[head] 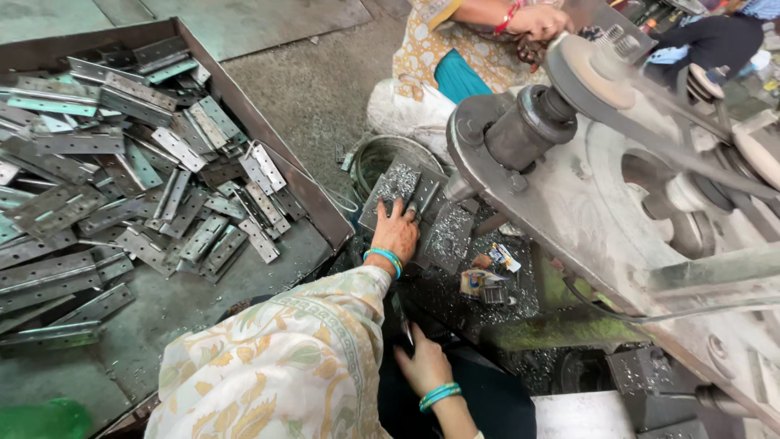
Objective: The person picks up metal hinge pieces from a bin and places them one at a time into a drilling machine to create holes before placing them in a separate bucket.
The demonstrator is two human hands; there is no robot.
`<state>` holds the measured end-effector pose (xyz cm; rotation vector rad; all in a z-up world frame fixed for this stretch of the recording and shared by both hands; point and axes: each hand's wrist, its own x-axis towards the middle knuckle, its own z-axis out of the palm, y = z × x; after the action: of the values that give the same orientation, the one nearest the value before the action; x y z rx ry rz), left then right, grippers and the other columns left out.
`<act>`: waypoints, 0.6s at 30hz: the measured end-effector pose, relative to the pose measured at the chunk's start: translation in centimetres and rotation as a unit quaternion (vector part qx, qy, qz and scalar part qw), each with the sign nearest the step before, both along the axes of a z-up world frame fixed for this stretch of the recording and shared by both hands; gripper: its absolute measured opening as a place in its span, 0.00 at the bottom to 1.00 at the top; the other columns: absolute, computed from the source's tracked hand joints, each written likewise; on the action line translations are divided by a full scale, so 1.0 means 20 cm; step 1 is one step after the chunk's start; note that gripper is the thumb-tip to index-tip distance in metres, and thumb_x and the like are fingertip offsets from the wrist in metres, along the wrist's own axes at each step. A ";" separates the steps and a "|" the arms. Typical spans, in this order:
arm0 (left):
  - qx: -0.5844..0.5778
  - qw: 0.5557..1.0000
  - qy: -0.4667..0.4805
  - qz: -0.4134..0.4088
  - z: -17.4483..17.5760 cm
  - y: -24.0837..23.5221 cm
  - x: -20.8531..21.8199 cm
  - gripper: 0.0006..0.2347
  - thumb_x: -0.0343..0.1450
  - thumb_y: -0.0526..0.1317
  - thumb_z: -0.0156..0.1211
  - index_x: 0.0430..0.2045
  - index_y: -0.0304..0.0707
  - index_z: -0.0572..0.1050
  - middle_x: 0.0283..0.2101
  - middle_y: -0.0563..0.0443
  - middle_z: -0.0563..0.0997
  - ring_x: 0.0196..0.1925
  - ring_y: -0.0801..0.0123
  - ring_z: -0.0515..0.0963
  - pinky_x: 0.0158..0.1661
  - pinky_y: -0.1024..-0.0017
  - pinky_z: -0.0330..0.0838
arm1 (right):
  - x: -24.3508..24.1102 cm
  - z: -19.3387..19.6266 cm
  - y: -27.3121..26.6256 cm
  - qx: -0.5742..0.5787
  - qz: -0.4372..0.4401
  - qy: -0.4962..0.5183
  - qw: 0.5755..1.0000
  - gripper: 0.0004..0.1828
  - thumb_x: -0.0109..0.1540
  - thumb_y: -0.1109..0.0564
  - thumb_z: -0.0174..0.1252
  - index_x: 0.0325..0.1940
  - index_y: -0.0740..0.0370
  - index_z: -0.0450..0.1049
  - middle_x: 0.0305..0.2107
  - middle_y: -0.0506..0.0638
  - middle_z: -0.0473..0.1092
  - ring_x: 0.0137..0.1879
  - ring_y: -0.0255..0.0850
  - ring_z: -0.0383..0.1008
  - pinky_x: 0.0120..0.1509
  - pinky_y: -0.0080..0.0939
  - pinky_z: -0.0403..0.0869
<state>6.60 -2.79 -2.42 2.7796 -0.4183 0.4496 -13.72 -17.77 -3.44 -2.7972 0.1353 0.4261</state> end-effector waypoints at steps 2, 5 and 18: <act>-0.003 1.000 -0.019 0.006 0.01 -0.03 0.02 0.15 0.71 0.41 0.49 0.46 0.41 0.81 0.61 0.49 0.74 0.70 0.46 0.59 0.64 0.27 0.46 | 0.03 -0.01 -0.02 -0.014 -0.003 0.014 1.000 0.37 0.57 0.45 0.64 0.70 0.49 0.62 0.43 0.65 0.77 0.50 0.63 0.77 0.53 0.59 0.77; -0.026 0.999 -0.021 0.007 0.03 -0.03 0.05 0.14 0.71 0.41 0.50 0.45 0.40 0.82 0.61 0.49 0.74 0.71 0.46 0.59 0.64 0.27 0.46 | -0.06 -0.22 0.00 -0.002 -0.022 -0.008 1.000 0.42 0.54 0.49 0.64 0.72 0.50 0.60 0.42 0.65 0.76 0.49 0.63 0.78 0.51 0.58 0.78; -0.157 0.979 -0.107 0.067 0.20 0.35 -0.18 0.11 0.65 0.43 0.62 0.37 0.41 0.82 0.58 0.47 0.76 0.66 0.46 0.66 0.58 0.41 0.63 | -0.01 -0.13 -0.08 0.014 0.026 -0.047 0.998 0.39 0.56 0.41 0.64 0.69 0.55 0.65 0.43 0.70 0.76 0.51 0.65 0.77 0.54 0.59 0.77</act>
<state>3.01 4.13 1.57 2.4687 -0.1848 0.7804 -13.87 -19.41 -6.13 -2.7913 0.0342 0.3049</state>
